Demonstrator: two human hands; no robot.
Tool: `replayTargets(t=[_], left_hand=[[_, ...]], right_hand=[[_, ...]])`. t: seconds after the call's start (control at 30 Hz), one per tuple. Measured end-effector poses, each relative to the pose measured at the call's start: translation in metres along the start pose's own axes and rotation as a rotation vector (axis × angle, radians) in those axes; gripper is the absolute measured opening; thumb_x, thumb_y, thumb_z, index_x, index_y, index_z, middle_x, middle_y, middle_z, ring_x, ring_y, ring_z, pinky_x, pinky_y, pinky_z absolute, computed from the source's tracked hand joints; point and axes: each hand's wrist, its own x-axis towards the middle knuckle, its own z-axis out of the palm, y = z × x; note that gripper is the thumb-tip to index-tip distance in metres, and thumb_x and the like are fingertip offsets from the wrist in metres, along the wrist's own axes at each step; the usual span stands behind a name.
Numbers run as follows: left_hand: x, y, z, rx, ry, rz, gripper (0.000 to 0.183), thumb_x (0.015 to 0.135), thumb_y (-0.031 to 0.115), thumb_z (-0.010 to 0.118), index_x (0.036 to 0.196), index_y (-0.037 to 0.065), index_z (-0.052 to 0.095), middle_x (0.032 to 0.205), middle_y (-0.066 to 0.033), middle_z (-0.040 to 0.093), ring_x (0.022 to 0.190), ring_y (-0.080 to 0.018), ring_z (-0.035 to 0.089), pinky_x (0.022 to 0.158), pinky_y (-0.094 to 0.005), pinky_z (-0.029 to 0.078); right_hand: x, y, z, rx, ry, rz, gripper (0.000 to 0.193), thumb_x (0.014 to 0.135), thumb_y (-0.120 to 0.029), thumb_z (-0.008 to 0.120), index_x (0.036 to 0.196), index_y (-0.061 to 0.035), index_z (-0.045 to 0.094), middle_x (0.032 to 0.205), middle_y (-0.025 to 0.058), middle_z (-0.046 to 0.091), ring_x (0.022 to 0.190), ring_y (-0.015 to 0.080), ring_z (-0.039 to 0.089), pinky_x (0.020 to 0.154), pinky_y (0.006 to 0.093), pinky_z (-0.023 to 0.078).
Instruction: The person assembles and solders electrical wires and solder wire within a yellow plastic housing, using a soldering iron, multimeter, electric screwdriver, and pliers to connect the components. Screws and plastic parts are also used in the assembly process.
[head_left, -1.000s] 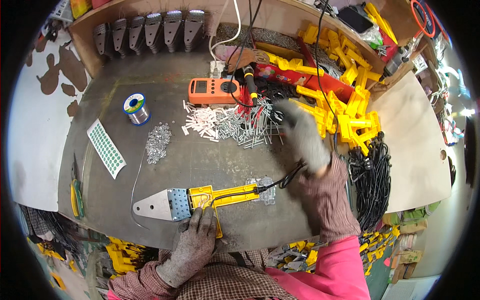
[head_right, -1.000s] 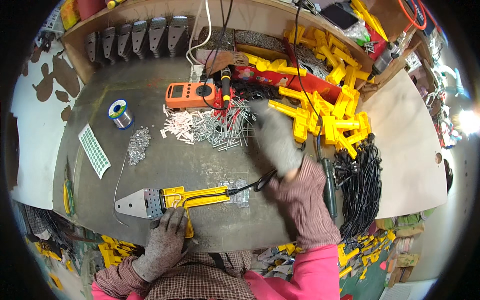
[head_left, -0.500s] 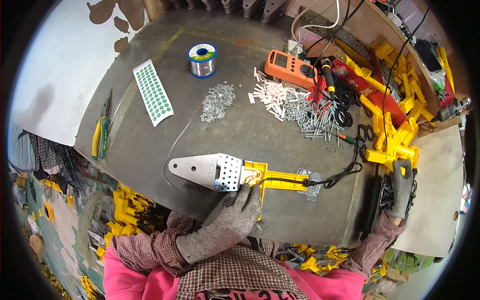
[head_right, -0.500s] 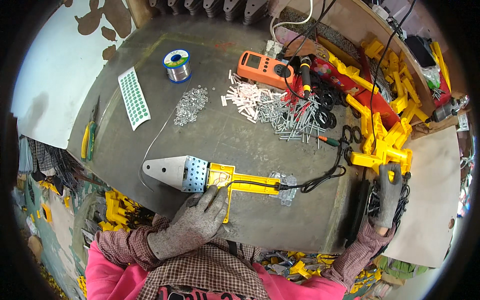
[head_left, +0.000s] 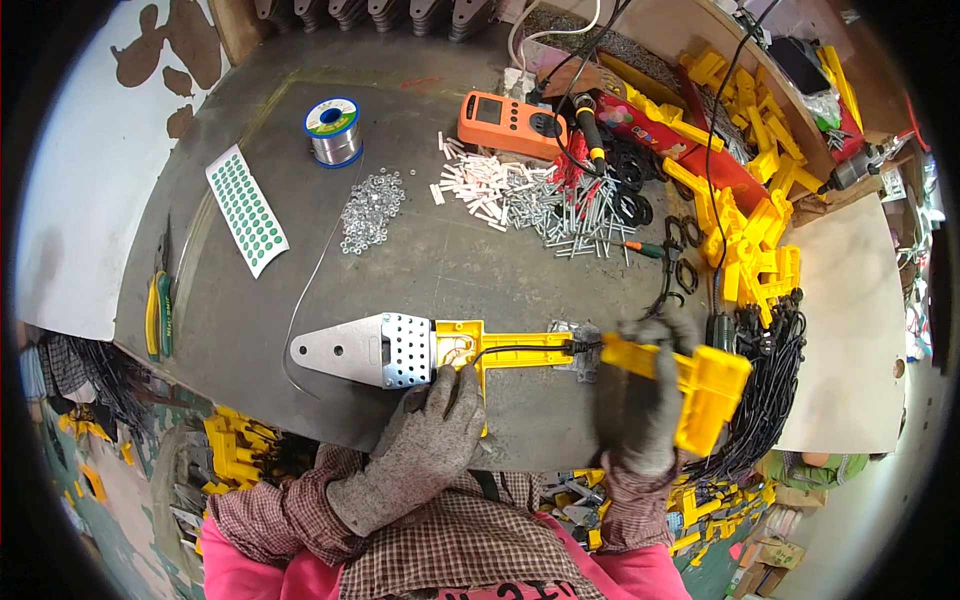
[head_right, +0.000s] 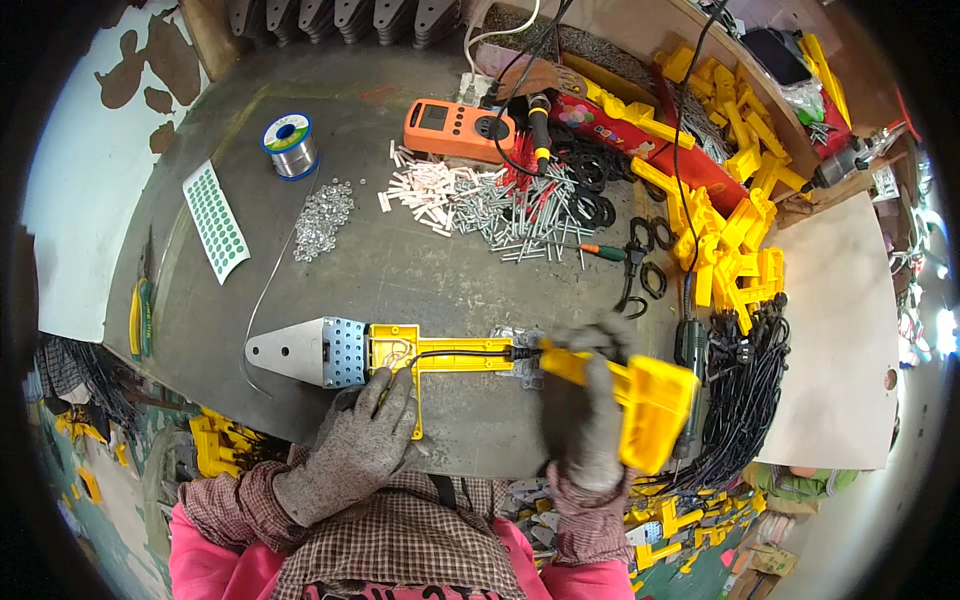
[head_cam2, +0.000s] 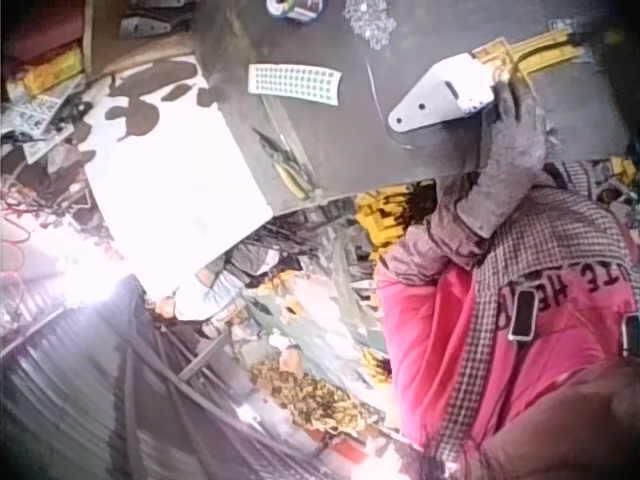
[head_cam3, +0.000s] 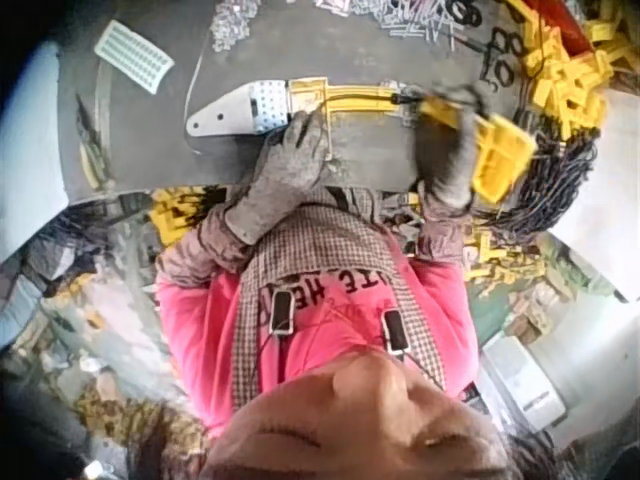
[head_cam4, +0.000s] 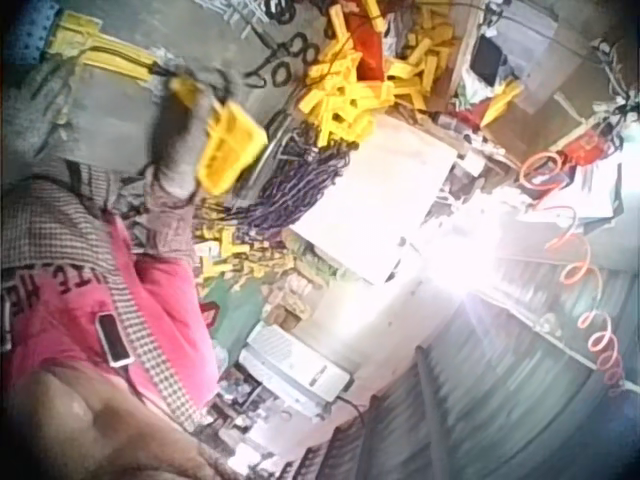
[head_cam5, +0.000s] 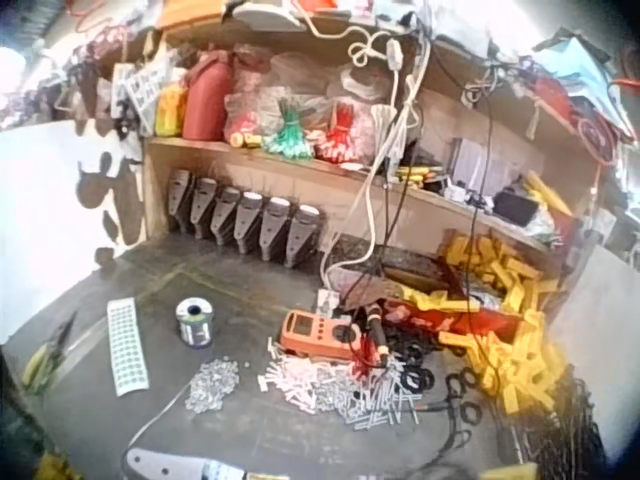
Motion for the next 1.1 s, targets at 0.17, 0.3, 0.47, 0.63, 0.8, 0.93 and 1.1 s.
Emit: replayTargets(t=[0.17, 0.3, 0.47, 0.63, 0.8, 0.93, 1.1], left_hand=[[0.004, 0.000, 0.003, 0.013, -0.039, 0.024, 0.056, 0.082, 0.028, 0.059, 0.124, -0.010, 0.054, 0.128, -0.0246, 0.053, 0.121, -0.0364, 0.050, 0.088, -0.0440, 0.048], [-0.001, -0.001, 0.001, -0.037, -0.014, 0.003, 0.054, 0.079, 0.025, 0.060, 0.120, -0.008, 0.057, 0.129, -0.0249, 0.053, 0.122, -0.0359, 0.050, 0.088, -0.0429, 0.049], [-0.012, -0.037, 0.010, -0.303, 0.127, 0.326, 0.044, 0.083, 0.030, 0.065, 0.114, -0.001, 0.064, 0.128, -0.0170, 0.056, 0.119, -0.0325, 0.052, 0.092, -0.0416, 0.048], [-0.003, -0.057, -0.032, -0.428, 0.170, 0.062, 0.081, 0.070, 0.045, 0.079, 0.135, 0.007, 0.050, 0.144, -0.0130, 0.045, 0.132, -0.0366, 0.042, 0.106, -0.0510, 0.037], [-0.015, -0.051, 0.005, -0.382, 0.193, 0.073, 0.090, 0.058, 0.039, 0.083, 0.137, 0.012, 0.049, 0.145, -0.0127, 0.043, 0.135, -0.0392, 0.038, 0.109, -0.0543, 0.032], [-0.008, -0.046, -0.003, -0.442, 0.175, 0.072, 0.093, 0.059, 0.038, 0.086, 0.139, 0.014, 0.046, 0.144, -0.0153, 0.041, 0.136, -0.0393, 0.036, 0.109, -0.0586, 0.029], [0.024, -0.045, -0.053, -0.675, 0.278, 0.054, 0.096, 0.065, 0.037, 0.086, 0.144, 0.009, 0.039, 0.142, -0.0189, 0.041, 0.134, -0.0388, 0.037, 0.110, -0.0537, 0.032]], right_hand=[[-0.007, 0.014, 0.020, -0.406, 0.034, 0.000, 0.016, 0.094, -0.007, 0.060, 0.109, -0.0054, 0.054, 0.094, 0.0040, 0.058, 0.088, 0.0155, 0.059, 0.091, 0.0380, 0.049], [-0.016, 0.008, 0.039, -1.065, -0.132, -0.122, 0.023, 0.092, -0.004, 0.063, 0.114, -0.0057, 0.056, 0.104, 0.0064, 0.060, 0.097, 0.0180, 0.060, 0.088, 0.0316, 0.049], [-0.002, 0.023, 0.041, -1.129, -0.751, -0.048, 0.045, 0.087, -0.013, 0.061, 0.129, -0.0060, 0.048, 0.124, 0.0178, 0.052, 0.122, 0.0360, 0.046, 0.110, 0.0503, 0.023], [-0.005, 0.033, 0.039, -1.309, -0.737, -0.222, 0.033, 0.091, -0.009, 0.055, 0.124, -0.0045, 0.050, 0.118, 0.0197, 0.053, 0.113, 0.0392, 0.047, 0.103, 0.0500, 0.029], [0.055, 0.018, 0.037, -1.050, -0.968, 0.214, 0.031, 0.097, -0.021, 0.051, 0.123, -0.0040, 0.056, 0.102, 0.0186, 0.062, 0.091, 0.0371, 0.062, 0.079, 0.0420, 0.049], [0.050, 0.040, 0.036, -1.316, -0.690, 0.027, 0.044, 0.098, -0.040, 0.051, 0.089, 0.0006, 0.066, 0.079, 0.0261, 0.062, 0.075, 0.0442, 0.062, 0.065, 0.0474, 0.049], [0.044, 0.046, 0.033, -1.235, -0.610, -0.006, 0.046, 0.096, -0.041, 0.053, 0.083, 0.0011, 0.064, 0.077, 0.0260, 0.061, 0.074, 0.0452, 0.061, 0.065, 0.0485, 0.048]])
